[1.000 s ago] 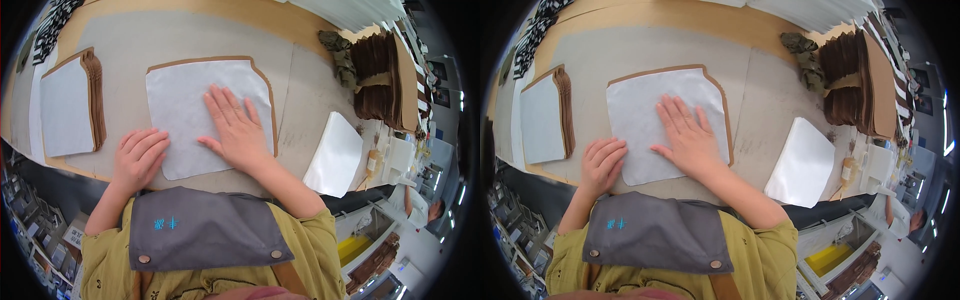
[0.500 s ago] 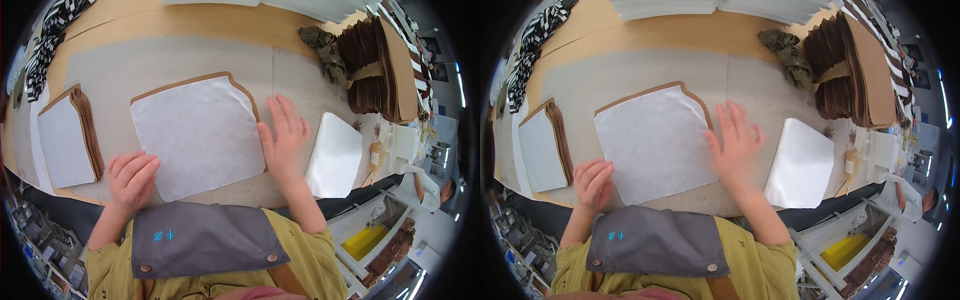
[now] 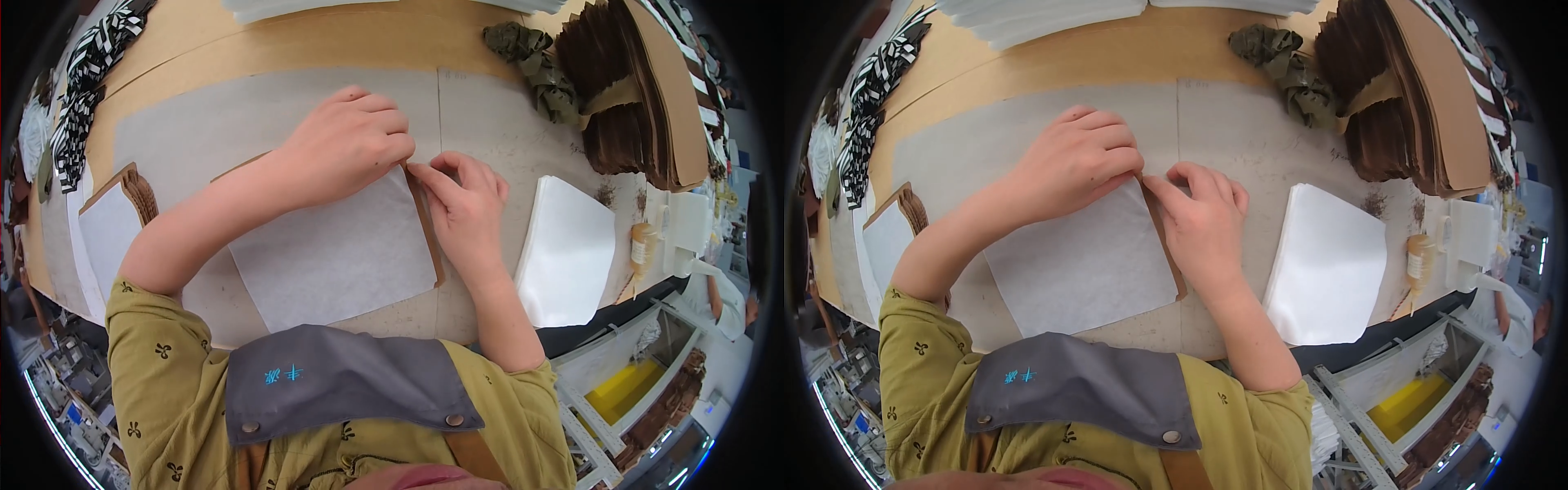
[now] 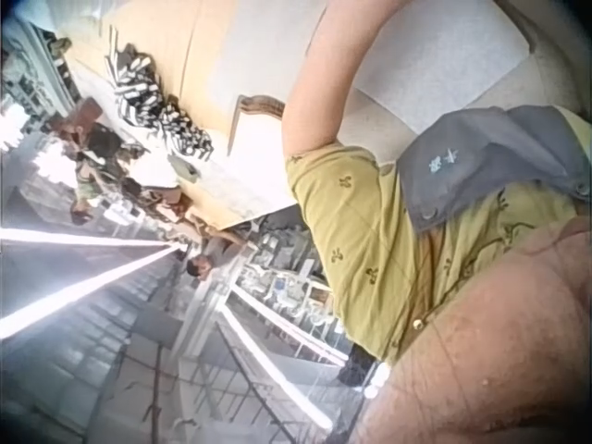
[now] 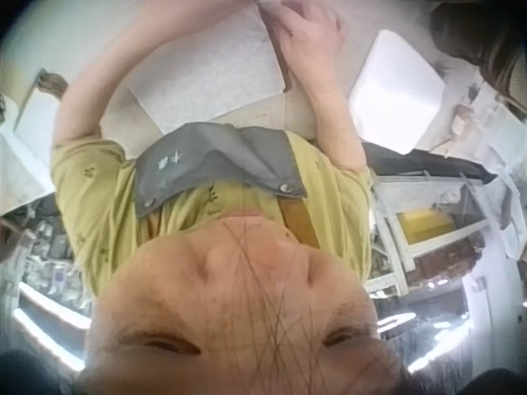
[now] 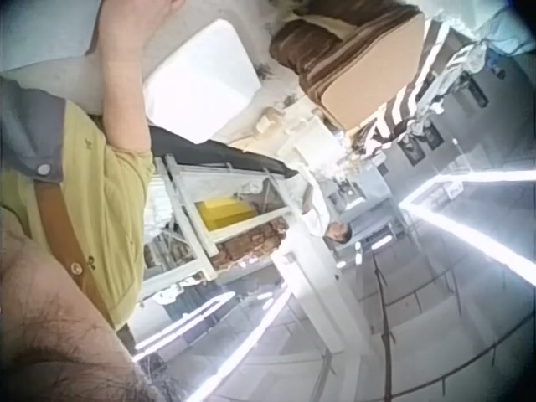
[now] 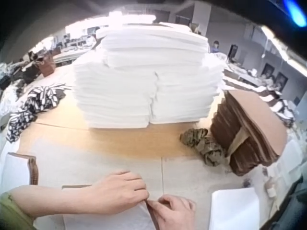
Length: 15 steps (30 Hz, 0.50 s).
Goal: Applying adhesive to a leather piece and carefully pressing a white paper backing onto it.
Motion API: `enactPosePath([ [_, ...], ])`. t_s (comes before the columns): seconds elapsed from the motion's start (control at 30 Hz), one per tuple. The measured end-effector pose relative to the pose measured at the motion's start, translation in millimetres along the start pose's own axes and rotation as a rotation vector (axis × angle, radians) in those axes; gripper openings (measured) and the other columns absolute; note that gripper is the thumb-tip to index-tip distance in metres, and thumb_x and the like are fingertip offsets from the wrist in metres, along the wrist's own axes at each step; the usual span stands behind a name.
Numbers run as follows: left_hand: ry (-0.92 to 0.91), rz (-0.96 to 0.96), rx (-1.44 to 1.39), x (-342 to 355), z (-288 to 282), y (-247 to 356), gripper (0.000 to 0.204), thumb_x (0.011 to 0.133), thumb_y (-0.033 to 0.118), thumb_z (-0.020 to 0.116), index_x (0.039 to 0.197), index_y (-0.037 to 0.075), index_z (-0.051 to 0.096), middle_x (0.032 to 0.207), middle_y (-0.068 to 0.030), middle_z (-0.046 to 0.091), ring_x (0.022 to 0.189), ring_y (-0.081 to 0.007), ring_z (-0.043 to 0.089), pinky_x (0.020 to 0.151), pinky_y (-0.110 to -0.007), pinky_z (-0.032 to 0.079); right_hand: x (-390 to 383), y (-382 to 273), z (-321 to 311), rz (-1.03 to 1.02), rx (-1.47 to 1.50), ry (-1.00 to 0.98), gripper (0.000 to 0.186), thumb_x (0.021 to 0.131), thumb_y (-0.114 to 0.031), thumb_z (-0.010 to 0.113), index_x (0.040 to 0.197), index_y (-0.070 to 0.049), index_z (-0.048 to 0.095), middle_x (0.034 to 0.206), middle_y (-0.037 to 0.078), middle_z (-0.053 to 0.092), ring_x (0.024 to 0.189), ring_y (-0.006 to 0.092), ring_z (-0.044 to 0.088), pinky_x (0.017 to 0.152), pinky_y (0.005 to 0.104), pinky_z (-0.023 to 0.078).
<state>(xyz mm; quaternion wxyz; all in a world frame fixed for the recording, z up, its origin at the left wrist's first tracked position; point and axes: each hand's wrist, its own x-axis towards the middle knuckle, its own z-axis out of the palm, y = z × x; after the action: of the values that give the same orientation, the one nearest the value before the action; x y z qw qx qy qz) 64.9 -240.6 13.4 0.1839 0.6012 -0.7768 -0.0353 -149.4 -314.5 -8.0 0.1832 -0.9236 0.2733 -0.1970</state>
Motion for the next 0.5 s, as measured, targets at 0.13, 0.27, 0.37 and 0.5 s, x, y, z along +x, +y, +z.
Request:
enactPosePath([
  [0.13,-0.075,0.038,0.023,8,4,-4,0.012,0.08,0.011,0.077,0.084,0.013,0.065,0.089,-0.0001,0.064,0.098,-0.0198,0.061,0.086,-0.037,0.045,1,2,1,0.0,-0.008,-0.004,0.027,0.084,-0.011,0.072,0.108,-0.022,0.077,0.106,0.0,0.065,0.104,0.021,0.062,0.097,0.0414,0.041],
  [0.27,-0.096,0.056,0.033,12,4,-4,0.014,0.078,0.011,0.077,0.082,0.012,0.064,0.087,-0.001,0.063,0.096,-0.0206,0.061,0.087,-0.037,0.046,1,2,1,-0.008,-0.014,0.008,0.025,0.084,-0.012,0.072,0.107,-0.021,0.077,0.107,0.0,0.065,0.104,0.0212,0.062,0.095,0.0406,0.042],
  [0.37,-0.131,0.088,0.052,18,3,-4,0.015,0.076,0.011,0.077,0.08,0.01,0.062,0.086,-0.0017,0.062,0.093,-0.0217,0.059,0.088,-0.037,0.046,1,1,1,-0.009,-0.018,0.013,0.024,0.084,-0.013,0.073,0.106,-0.021,0.077,0.107,-0.001,0.065,0.104,0.0212,0.062,0.095,0.0401,0.042],
  [0.5,-0.177,0.142,0.072,22,4,-5,0.016,0.073,0.011,0.076,0.079,0.009,0.061,0.084,-0.0028,0.061,0.092,-0.0227,0.058,0.092,-0.037,0.046,0,0,1,-0.014,-0.028,0.021,0.023,0.084,-0.014,0.073,0.105,-0.022,0.078,0.107,-0.002,0.065,0.104,0.0207,0.062,0.094,0.0395,0.042],
])
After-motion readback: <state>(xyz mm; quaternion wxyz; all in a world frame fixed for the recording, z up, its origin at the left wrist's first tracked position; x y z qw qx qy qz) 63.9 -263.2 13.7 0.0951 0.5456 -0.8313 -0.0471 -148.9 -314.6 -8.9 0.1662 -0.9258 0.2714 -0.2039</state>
